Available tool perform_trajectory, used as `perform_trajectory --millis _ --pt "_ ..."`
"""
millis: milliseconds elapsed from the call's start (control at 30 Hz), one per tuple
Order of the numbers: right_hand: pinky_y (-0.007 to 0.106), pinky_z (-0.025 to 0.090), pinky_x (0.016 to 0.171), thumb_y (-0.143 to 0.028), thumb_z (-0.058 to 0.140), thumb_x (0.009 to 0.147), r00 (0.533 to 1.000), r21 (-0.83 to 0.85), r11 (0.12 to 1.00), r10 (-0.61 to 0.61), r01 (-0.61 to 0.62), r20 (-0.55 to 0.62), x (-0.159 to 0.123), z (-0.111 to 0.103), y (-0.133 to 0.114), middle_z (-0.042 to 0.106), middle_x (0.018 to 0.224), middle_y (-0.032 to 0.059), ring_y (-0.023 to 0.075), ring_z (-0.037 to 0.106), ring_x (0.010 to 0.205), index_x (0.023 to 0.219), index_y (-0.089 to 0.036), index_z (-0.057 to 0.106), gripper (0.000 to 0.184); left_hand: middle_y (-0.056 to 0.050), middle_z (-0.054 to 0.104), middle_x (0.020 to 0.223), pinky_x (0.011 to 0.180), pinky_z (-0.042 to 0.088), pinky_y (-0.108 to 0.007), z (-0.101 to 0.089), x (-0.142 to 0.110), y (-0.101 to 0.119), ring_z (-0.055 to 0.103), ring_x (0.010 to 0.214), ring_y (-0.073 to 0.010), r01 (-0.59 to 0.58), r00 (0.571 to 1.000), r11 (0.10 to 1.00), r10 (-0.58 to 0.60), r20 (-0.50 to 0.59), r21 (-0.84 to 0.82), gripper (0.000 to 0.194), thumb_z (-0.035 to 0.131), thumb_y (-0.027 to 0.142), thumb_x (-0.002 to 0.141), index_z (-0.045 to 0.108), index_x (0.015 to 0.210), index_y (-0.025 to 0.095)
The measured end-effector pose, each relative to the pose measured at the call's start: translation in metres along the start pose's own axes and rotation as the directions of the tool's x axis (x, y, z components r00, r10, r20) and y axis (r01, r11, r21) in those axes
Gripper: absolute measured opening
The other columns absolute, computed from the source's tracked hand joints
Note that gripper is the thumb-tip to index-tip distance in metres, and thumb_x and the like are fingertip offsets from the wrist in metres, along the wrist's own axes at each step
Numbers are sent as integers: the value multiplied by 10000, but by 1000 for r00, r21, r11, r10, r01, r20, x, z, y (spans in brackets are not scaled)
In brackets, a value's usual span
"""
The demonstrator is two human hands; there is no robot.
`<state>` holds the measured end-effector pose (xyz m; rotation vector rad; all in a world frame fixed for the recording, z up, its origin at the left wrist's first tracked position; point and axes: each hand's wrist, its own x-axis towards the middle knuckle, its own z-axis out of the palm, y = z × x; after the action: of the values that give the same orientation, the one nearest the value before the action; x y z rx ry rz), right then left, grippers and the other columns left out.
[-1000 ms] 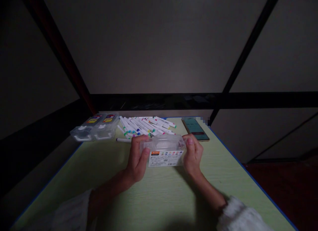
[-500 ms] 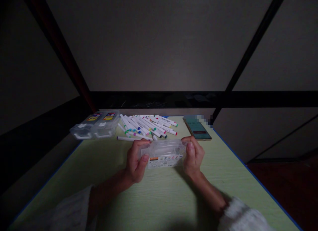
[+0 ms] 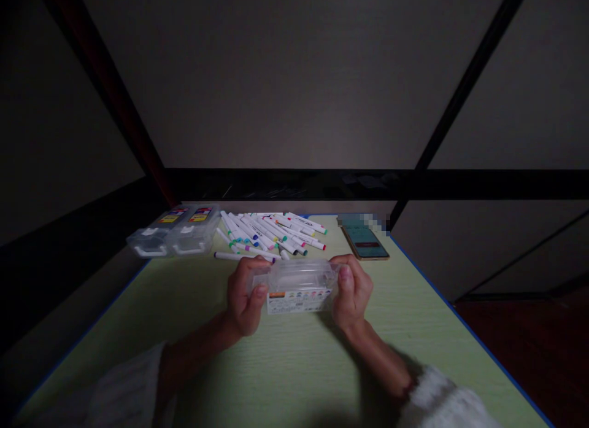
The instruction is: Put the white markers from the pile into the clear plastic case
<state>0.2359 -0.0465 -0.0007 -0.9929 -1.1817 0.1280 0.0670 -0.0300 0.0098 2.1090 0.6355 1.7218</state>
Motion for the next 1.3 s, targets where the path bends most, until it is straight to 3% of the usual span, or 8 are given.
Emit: perform_trajectory --millis 367,533,1300 --pt "235 270 425 -394 366 833 999 -17 999 -42 42 22 0 1 -4 457 509 -28 107 391 445 629 -179 524 336 -34 568 758 577 399 -265 -1 1 0 547 657 -157 36 999 999 -36 2 10 240 382 372 803 480 911 182" --pt "234 267 418 -386 379 822 992 -36 995 -92 96 89 -2 0 -4 462 511 -27 109 389 438 649 -183 526 305 3 509 633 560 368 -248 2 1 -5 501 596 -127 124 986 989 -132 -101 -77 244 319 333 856 475 739 187" --pt "241 297 452 -398 355 839 987 -90 996 -8 23 162 2 1 -10 474 532 -26 116 412 478 650 -183 509 325 10 478 600 551 341 -257 4 4 -1 454 580 -130 290 946 950 -303 -116 -117 301 337 424 832 461 690 188"
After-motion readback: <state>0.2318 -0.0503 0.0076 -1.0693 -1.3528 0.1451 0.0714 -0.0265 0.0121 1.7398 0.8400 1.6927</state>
